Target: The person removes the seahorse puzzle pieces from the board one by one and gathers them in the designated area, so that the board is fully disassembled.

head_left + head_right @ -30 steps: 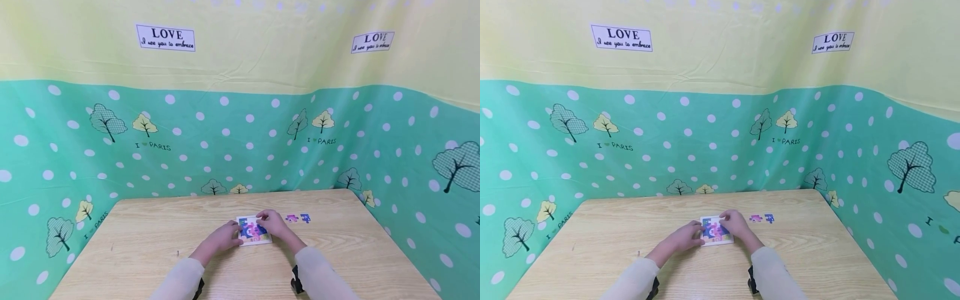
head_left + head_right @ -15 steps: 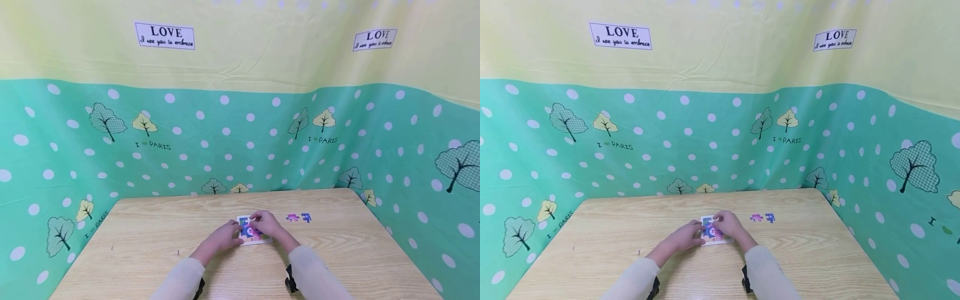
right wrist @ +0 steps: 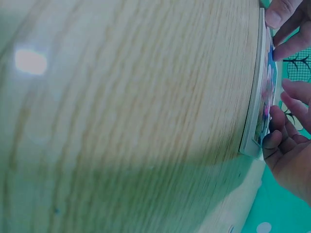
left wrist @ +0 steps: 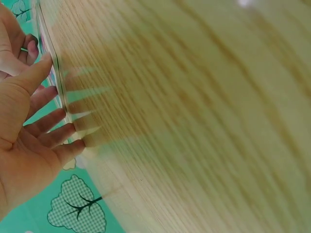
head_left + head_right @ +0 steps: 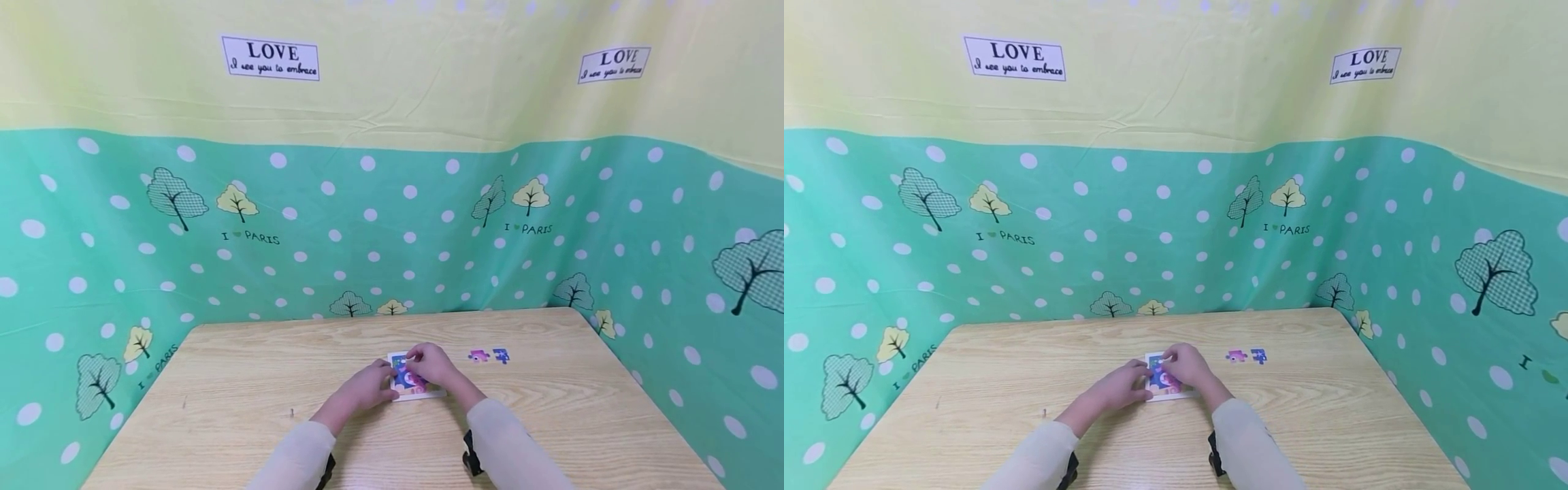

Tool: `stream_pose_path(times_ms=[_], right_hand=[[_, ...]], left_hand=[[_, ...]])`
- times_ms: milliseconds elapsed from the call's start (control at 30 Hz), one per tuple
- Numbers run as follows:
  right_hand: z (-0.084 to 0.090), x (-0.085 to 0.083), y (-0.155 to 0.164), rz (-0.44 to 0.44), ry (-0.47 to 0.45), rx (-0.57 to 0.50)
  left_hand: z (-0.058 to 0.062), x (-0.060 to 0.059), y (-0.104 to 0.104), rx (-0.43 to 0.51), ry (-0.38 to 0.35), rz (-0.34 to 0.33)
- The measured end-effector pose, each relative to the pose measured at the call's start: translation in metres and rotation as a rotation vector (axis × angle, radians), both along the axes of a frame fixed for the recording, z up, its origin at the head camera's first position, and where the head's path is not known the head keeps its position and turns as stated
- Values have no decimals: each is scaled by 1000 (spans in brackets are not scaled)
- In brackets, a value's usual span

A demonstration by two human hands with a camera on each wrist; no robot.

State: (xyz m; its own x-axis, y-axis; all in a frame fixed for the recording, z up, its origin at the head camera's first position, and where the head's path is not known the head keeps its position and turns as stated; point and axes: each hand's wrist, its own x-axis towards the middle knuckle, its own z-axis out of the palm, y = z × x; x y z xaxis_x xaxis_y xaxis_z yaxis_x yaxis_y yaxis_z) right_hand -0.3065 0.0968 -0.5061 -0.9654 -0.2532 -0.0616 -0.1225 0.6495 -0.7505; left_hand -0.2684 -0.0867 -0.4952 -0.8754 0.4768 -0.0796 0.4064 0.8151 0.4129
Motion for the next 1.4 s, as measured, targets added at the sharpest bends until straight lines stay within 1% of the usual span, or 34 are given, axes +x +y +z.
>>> stream_pose_path(times_ms=[367,600,800,1067,1267,1400], right_hand=[[-2,-2,-5,15,20,84],[-2,-1,-7,-16,19,116],[-4,-2,-9,-36,12,100],[-3,0,-10,-49,-3,63],[-3,-1,-10,-51,-12,48],[-2,-2,-10,-52,-17,43]], left_hand=[[-3,-3,0,6,9,-4],[-5,-4,-1,4,18,-8],[-6,-4,-1,0,28,-16],[-5,-4,-1,-5,11,-5],[-4,-3,-1,-1,16,-17],[-4,-4,-1,3,10,-11]])
